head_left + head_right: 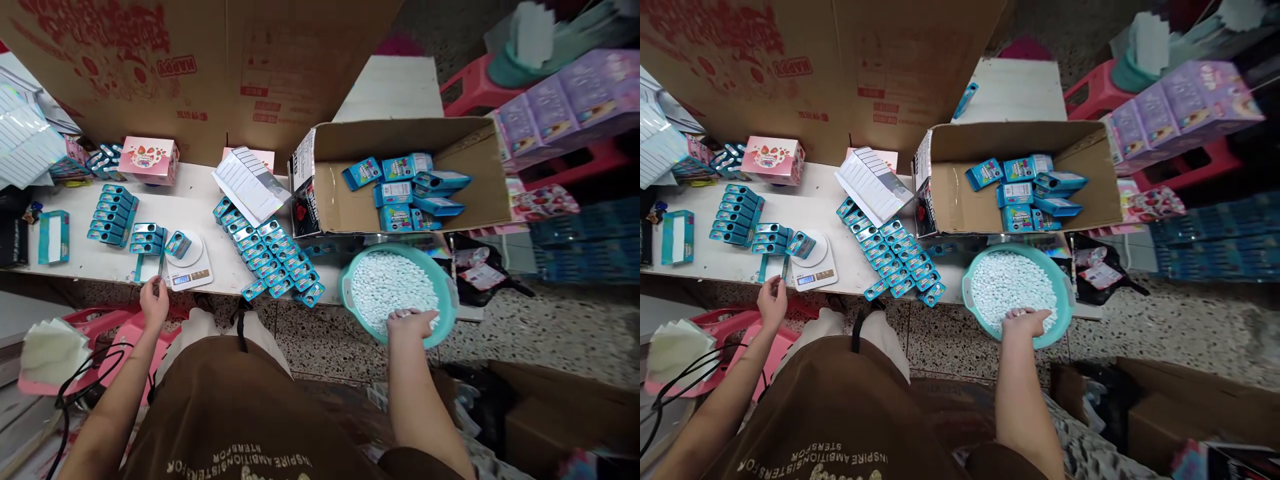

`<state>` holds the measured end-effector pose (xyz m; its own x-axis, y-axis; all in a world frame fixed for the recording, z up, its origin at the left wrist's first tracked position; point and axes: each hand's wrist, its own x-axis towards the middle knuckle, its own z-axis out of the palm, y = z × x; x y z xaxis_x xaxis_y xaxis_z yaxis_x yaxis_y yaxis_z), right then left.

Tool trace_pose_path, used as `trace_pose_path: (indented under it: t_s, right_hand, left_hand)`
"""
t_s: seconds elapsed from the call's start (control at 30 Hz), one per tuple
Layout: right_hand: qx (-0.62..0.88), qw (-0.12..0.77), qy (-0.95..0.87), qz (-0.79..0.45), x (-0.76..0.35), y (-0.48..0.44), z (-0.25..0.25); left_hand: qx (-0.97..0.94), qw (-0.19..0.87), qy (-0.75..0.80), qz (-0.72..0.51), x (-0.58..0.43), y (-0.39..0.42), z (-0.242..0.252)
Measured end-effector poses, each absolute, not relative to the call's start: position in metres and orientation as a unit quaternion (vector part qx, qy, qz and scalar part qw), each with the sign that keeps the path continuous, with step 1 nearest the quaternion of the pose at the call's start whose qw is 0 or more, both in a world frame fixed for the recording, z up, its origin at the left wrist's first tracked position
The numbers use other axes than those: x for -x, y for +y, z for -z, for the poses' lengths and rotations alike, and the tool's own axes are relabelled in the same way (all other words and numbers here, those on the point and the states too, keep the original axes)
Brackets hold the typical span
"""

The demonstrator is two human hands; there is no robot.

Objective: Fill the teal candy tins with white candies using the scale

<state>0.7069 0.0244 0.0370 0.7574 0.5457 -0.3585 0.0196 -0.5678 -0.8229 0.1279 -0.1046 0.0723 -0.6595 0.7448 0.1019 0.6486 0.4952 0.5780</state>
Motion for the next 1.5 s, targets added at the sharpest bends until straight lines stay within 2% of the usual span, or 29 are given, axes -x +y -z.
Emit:
trace_pose_path:
  t_s: [0.1, 0.2, 0.33, 0.43, 0.6, 0.77, 1.03, 1.27, 1.5]
  right_hand:
    - [0.728, 0.484, -0.086, -0.478, -0.674, 0.036, -0.065]
    - [0.605, 0.496, -0.079, -0.618, -0.603, 0.046, -0.088]
    - [0.468, 0.463, 0.004, -0.752, -0.471, 0.063, -0.102]
    - [0.411, 0.433, 0.025, -0.802, -0.373, 0.079, -0.103]
    - [0.42, 0.429, -0.005, -0.8, -0.255, 0.097, -0.093]
    - [0.472, 0.443, -0.044, -0.761, -0.194, 0.099, -0.073]
    - [0.485, 0.483, -0.151, -0.713, -0.16, 0.087, -0.05]
    - [0.524, 0.483, -0.249, -0.656, -0.146, 0.077, -0.049]
    - [0.539, 0.482, -0.253, -0.643, -0.143, 0.075, -0.05]
  left_hand:
    - [-0.399, 0.09, 0.862, -0.3, -0.122, -0.102, -0.07]
    - [-0.399, 0.104, 0.86, -0.302, -0.116, -0.099, -0.065]
    - [-0.396, 0.133, 0.854, -0.311, -0.104, -0.096, -0.058]
    - [-0.391, 0.151, 0.848, -0.325, -0.093, -0.095, -0.054]
    - [-0.391, 0.178, 0.838, -0.337, -0.073, -0.102, -0.049]
    - [-0.384, 0.215, 0.832, -0.338, -0.055, -0.112, -0.039]
    - [-0.363, 0.237, 0.831, -0.348, -0.035, -0.114, -0.034]
    - [-0.355, 0.244, 0.831, -0.352, -0.027, -0.114, -0.032]
    - [-0.352, 0.233, 0.832, -0.36, -0.021, -0.118, -0.026]
